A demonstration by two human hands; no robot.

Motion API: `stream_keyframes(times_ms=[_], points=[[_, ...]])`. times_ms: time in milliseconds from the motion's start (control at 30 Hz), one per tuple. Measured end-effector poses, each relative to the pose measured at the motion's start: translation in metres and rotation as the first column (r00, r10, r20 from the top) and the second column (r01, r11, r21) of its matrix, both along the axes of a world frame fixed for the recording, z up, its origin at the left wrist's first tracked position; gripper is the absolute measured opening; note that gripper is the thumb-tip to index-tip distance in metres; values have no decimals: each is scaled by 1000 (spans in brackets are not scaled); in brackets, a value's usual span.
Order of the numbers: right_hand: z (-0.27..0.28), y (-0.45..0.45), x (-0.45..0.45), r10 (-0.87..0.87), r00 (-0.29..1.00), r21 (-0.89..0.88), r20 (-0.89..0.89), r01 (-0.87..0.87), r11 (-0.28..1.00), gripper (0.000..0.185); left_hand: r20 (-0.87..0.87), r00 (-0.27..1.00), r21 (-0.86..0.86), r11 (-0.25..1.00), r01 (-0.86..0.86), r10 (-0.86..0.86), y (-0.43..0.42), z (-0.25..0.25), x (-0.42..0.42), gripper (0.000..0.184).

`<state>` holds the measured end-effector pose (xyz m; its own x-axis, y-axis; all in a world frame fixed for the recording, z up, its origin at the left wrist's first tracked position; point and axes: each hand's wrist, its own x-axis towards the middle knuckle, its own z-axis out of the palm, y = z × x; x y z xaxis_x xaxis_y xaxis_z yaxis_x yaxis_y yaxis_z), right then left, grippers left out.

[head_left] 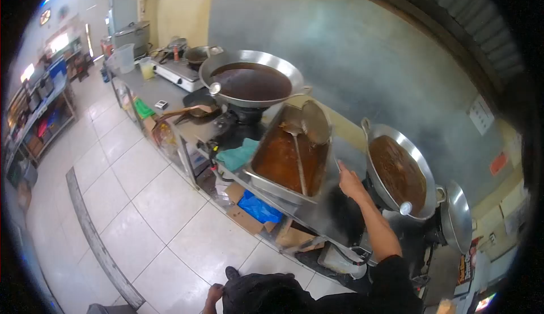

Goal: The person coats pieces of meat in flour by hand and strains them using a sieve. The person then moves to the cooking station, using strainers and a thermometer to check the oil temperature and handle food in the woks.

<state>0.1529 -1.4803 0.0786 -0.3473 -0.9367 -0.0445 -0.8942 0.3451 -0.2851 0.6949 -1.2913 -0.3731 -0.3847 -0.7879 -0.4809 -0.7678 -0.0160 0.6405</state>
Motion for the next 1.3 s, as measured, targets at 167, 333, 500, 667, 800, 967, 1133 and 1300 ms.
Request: stream_keyframes(times_ms=[167, 333, 500, 667, 800, 967, 1133, 1300], points=[[-59, -49, 18, 3, 995, -201, -102, -23, 979, 54, 116, 973, 186, 958, -217, 198, 31, -68, 91, 30], [-79, -78, 3, -34, 999, -97, 3, 34, 995, 38, 232, 903, 74, 919, -386, 361, -10, -28, 111, 40], [-99, -69, 2, -42, 996, -129, -75, 32, 991, 31, -91, 776, -43, 776, -630, 625, -48, -3, 83, 39], [-97, -55, 29, -70, 990, 34, -120, 75, 997, 54, -18, 970, 14, 970, -243, 243, -64, -36, 36, 34], [-85, -38, 23, -10, 1000, 20, -3, 10, 1000, 50, -61, 972, 106, 970, -218, 225, -51, 38, 11, 35], [-134, 13, 4, -19, 944, -232, 328, 100, 968, 60, -137, 945, 184, 945, -271, 297, -50, -32, 14, 39], [-64, 61, 73, -170, 972, -160, 163, 196, 967, 49, -26, 998, 159, 986, 55, -52, -83, 8, 40, 45], [-33, 92, 90, -184, 842, -114, 508, 277, 954, 53, 159, 984, 1, 997, 77, -76, -117, 23, 44, 49]])
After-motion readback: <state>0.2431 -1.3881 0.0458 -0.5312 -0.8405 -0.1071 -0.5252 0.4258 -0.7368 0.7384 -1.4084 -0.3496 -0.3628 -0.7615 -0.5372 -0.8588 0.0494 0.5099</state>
